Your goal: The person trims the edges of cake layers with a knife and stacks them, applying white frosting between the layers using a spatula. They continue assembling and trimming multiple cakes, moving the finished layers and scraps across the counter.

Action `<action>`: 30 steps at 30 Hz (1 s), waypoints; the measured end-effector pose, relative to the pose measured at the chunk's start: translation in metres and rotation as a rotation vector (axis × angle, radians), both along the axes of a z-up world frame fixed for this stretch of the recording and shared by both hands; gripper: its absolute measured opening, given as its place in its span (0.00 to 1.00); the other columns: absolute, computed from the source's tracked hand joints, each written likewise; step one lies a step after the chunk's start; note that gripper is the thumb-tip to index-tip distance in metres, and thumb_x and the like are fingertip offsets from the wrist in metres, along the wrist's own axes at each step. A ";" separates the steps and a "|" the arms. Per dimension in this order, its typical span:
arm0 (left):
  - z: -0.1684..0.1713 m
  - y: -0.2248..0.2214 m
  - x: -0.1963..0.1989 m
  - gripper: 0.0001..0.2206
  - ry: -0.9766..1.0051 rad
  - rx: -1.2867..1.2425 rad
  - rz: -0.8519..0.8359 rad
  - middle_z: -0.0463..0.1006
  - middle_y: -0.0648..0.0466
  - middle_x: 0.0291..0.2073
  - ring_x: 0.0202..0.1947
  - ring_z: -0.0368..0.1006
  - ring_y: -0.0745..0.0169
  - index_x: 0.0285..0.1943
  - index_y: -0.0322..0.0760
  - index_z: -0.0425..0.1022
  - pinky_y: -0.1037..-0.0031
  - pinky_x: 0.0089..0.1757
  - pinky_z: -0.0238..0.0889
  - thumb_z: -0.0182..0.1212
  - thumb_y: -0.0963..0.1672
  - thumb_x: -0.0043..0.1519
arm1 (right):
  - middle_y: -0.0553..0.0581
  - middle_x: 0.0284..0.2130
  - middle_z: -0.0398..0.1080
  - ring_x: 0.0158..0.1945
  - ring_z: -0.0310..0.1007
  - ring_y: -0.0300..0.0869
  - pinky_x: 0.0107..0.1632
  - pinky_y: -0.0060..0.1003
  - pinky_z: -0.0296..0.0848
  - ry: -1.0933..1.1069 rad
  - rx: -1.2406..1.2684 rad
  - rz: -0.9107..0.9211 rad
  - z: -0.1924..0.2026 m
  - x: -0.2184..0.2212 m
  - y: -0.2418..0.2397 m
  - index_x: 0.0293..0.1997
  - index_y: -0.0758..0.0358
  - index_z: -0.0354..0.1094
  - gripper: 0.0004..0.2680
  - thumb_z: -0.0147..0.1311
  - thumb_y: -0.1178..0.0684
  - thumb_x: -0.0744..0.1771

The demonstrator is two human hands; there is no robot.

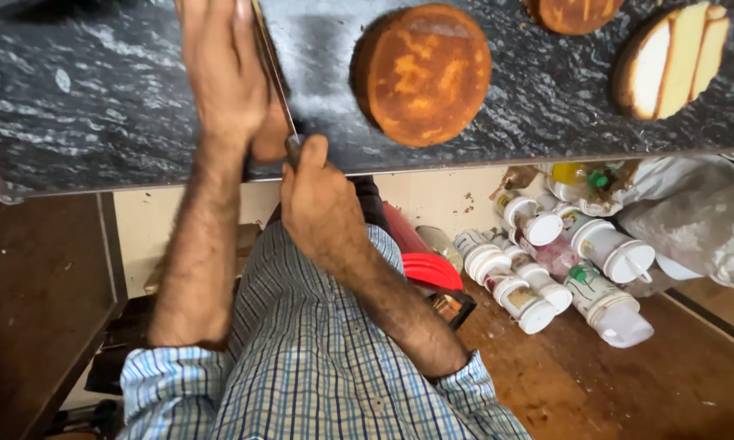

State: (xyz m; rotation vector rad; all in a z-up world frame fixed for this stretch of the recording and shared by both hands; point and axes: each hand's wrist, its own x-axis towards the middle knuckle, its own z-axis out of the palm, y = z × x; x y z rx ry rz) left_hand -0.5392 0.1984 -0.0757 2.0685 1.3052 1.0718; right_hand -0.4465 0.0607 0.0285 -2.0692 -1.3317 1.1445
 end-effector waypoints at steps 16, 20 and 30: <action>-0.026 -0.019 -0.003 0.09 -0.048 -0.162 0.040 0.74 0.41 0.40 0.46 0.70 0.39 0.46 0.26 0.72 0.53 0.48 0.61 0.50 0.40 0.76 | 0.79 0.27 0.71 0.30 0.74 0.71 0.30 0.60 0.72 0.040 -0.090 -0.021 -0.019 -0.006 -0.053 0.50 0.72 0.51 0.11 0.48 0.55 0.70; -0.028 -0.019 -0.006 0.09 -0.036 -0.150 0.049 0.74 0.40 0.40 0.46 0.70 0.39 0.46 0.26 0.72 0.53 0.47 0.61 0.50 0.40 0.76 | 0.78 0.27 0.71 0.28 0.74 0.70 0.29 0.61 0.72 0.041 -0.209 -0.006 -0.015 -0.012 -0.091 0.50 0.73 0.51 0.11 0.48 0.54 0.70; 0.002 -0.013 0.001 0.11 -0.107 -0.193 -0.007 0.72 0.38 0.59 0.64 0.68 0.38 0.65 0.28 0.71 0.58 0.62 0.62 0.51 0.40 0.79 | 0.81 0.35 0.72 0.33 0.74 0.73 0.35 0.63 0.72 -0.053 -0.244 -0.028 -0.060 -0.035 -0.119 0.49 0.71 0.54 0.12 0.48 0.50 0.69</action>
